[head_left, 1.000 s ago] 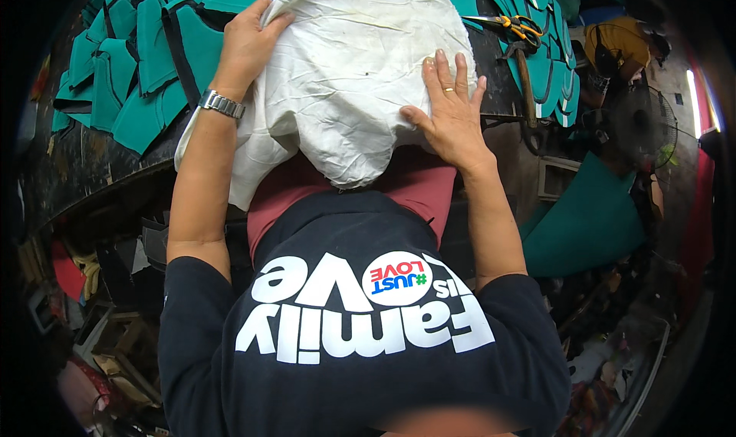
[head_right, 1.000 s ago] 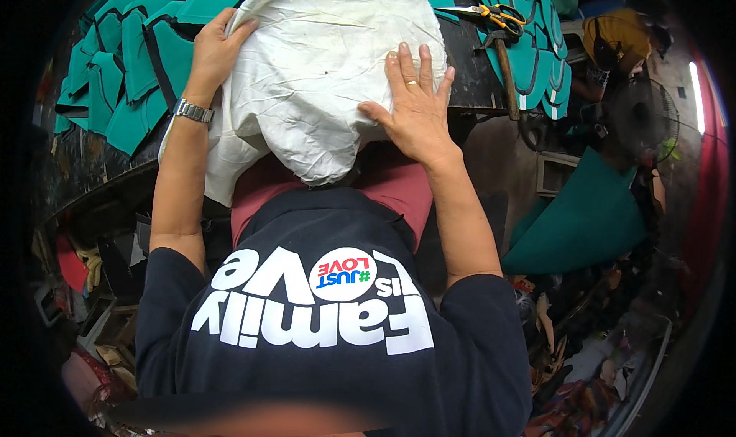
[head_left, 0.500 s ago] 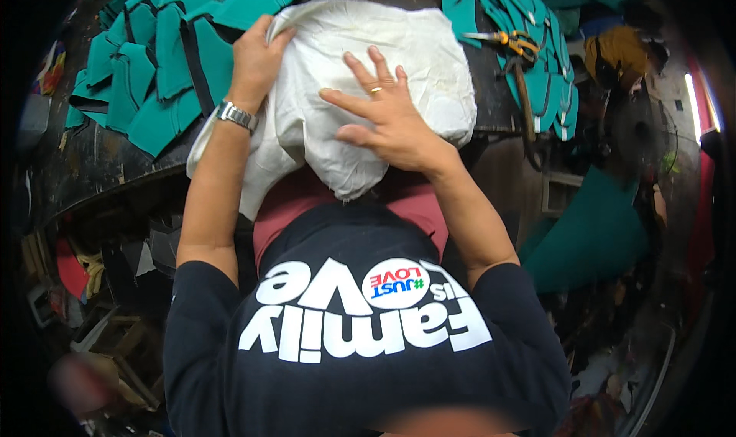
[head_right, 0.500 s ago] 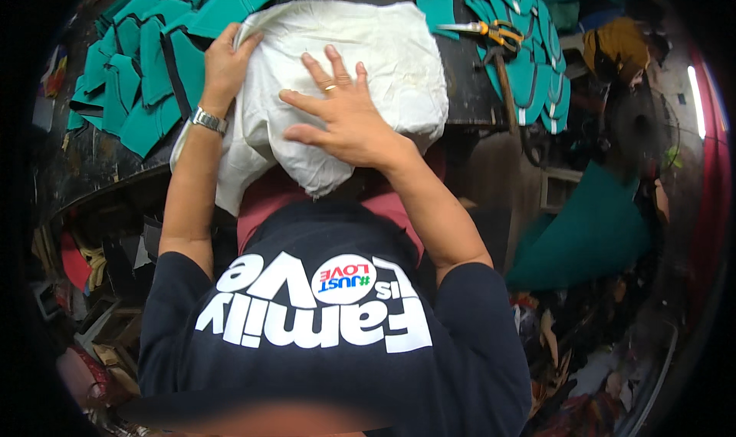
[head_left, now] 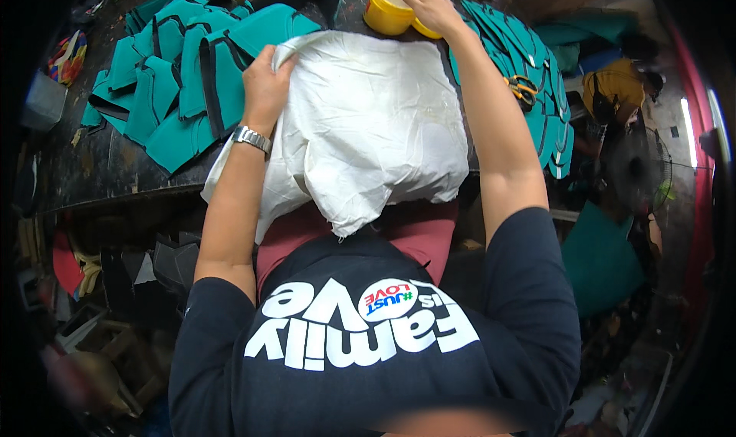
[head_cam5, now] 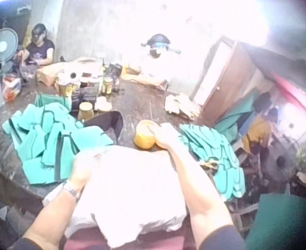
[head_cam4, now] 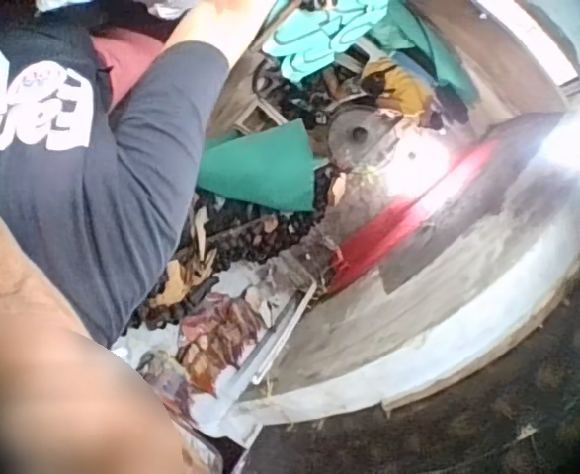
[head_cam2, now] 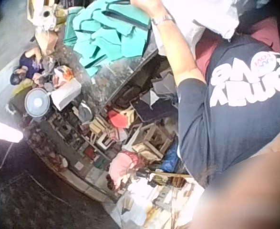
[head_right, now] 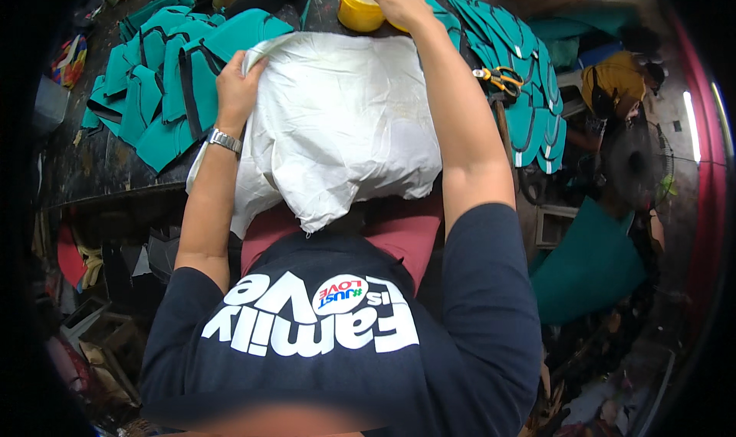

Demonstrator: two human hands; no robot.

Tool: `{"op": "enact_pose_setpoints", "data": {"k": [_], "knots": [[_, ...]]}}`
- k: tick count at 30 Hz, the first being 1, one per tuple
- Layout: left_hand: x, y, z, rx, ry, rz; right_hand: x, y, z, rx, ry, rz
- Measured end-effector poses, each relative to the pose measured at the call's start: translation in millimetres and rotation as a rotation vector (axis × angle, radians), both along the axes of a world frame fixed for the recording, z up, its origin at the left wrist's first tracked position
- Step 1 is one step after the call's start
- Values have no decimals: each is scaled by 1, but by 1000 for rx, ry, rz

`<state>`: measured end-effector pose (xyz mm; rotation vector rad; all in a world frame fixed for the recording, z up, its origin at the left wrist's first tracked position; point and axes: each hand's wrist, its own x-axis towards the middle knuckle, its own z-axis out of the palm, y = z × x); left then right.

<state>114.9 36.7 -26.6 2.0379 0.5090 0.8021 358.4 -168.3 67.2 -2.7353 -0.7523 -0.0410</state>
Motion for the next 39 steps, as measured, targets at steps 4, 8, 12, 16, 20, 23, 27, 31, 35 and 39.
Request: {"op": "enact_pose_setpoints", "data": {"k": [4, 8, 12, 16, 20, 23, 27, 31, 35, 39], "knots": [[1, -1, -1, -7, -18, 14, 9, 4, 2, -115, -101, 168], [1, -3, 1, -3, 1, 18, -6, 2, -12, -108, -895, 233], [0, -2, 4, 13, 17, 6, -26, -19, -7, 360, 290, 98], [0, -3, 2, 17, 8, 7, -70, -82, -3, 109, 525, 212], [0, -2, 0, 37, 32, -4, -149, -153, -40, 702, 509, 165], [1, 0, -1, 36, 8, -10, -185, -178, -67, -32, 188, -12], [2, 3, -3, 38, -15, -7, -193, -178, -75, -277, -54, -31], [1, 9, -4, 20, 12, -37, -191, -156, -68, -380, -104, 83], [1, 19, -5, 9, 40, -105, -205, -119, -69, -359, -95, 198], [1, 23, -6, -5, 72, -141, -225, -82, -72, -271, -85, 251]]}}
